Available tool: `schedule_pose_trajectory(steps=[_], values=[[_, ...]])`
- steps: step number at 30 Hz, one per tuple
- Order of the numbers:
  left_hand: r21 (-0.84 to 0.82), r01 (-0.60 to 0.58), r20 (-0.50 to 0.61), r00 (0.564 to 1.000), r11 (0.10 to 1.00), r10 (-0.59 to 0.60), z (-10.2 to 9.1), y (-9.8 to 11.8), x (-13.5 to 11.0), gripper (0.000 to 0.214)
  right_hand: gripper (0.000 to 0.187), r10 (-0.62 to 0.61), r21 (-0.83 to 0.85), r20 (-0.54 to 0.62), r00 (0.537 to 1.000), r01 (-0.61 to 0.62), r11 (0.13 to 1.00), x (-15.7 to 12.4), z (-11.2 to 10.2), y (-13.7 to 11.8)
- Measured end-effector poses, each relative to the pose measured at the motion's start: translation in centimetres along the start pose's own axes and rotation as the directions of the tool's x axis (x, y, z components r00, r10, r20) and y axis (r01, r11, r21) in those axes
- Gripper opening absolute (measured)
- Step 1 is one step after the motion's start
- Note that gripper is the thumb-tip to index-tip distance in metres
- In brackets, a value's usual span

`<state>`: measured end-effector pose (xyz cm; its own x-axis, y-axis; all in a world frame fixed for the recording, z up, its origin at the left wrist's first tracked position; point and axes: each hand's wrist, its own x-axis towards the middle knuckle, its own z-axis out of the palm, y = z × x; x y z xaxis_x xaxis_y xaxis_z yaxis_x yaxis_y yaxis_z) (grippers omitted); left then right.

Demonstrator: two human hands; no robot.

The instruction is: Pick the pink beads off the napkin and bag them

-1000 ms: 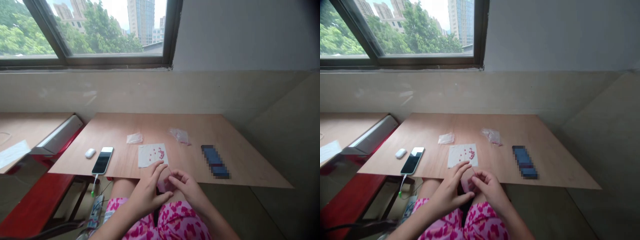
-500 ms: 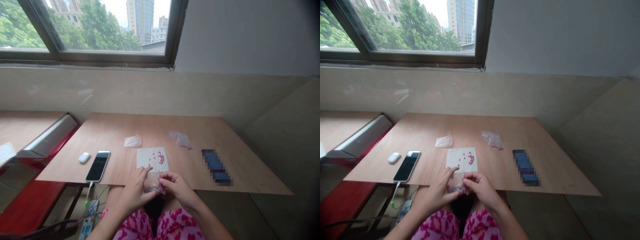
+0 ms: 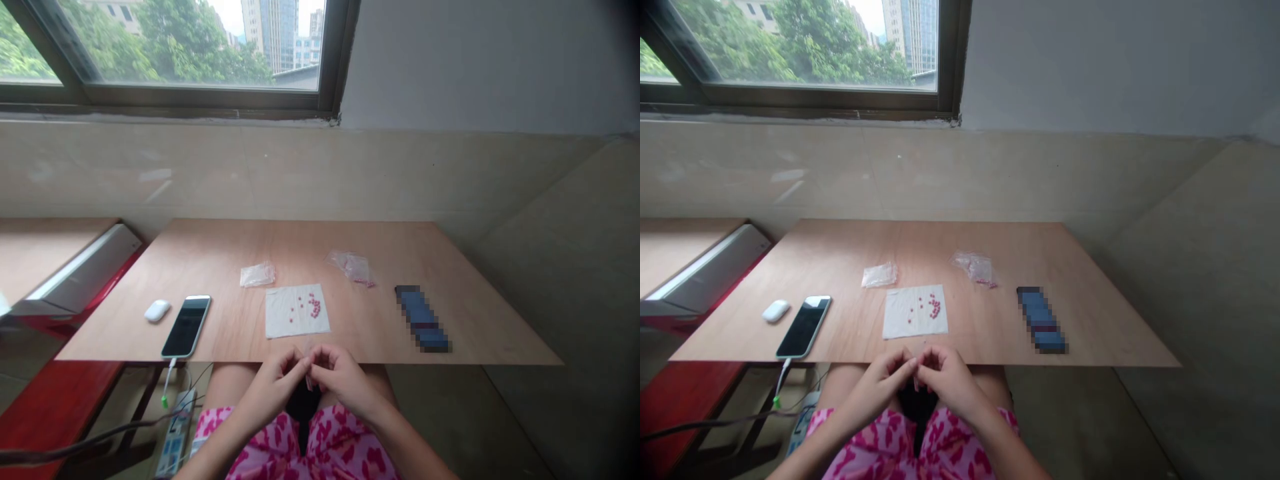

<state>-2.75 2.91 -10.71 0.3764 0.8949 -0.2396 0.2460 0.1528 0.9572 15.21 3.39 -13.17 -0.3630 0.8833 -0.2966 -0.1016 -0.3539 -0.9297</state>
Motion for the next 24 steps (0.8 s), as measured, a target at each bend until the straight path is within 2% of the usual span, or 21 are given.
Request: schedule_pose_trajectory(steps=[2,4,7,11,18,24], values=[[-0.081,0.044,0.046,0.998,0.996,-0.040,0.2,-0.3,0.1,0.048,0.033,-0.002,-0.014,0.013,1.000,0.002,1.000,-0.3,0.5,0.1],[-0.115,0.062,0.035,0.998,0.991,-0.058,0.2,-0.4,0.1,0.046,0.031,0.003,-0.011,0.037,0.999,-0.003,1.000,-0.5,0.7,-0.1],[-0.126,0.069,0.008,0.998,0.990,-0.069,0.1,-0.3,0.1,0.040,0.034,0.028,0.013,0.079,0.996,-0.029,0.999,-0.5,0.4,-0.6],[-0.117,0.050,0.034,0.998,0.992,-0.046,0.0,-0.1,0.2,0.035,0.035,0.028,0.032,0.102,0.994,-0.031,0.999,-0.2,0.0,-0.8],[0.066,0.024,0.049,0.998,0.998,-0.027,0.0,-0.9,0.4,0.026,0.018,0.015,-0.060,0.063,0.998,-0.011,0.998,-0.1,0.0,0.5],[0.261,-0.016,-0.041,0.999,0.965,0.028,0.4,-0.7,0.1,0.017,0.008,-0.086,-0.253,-0.040,0.995,0.073,0.965,-0.4,0.1,0.7]])
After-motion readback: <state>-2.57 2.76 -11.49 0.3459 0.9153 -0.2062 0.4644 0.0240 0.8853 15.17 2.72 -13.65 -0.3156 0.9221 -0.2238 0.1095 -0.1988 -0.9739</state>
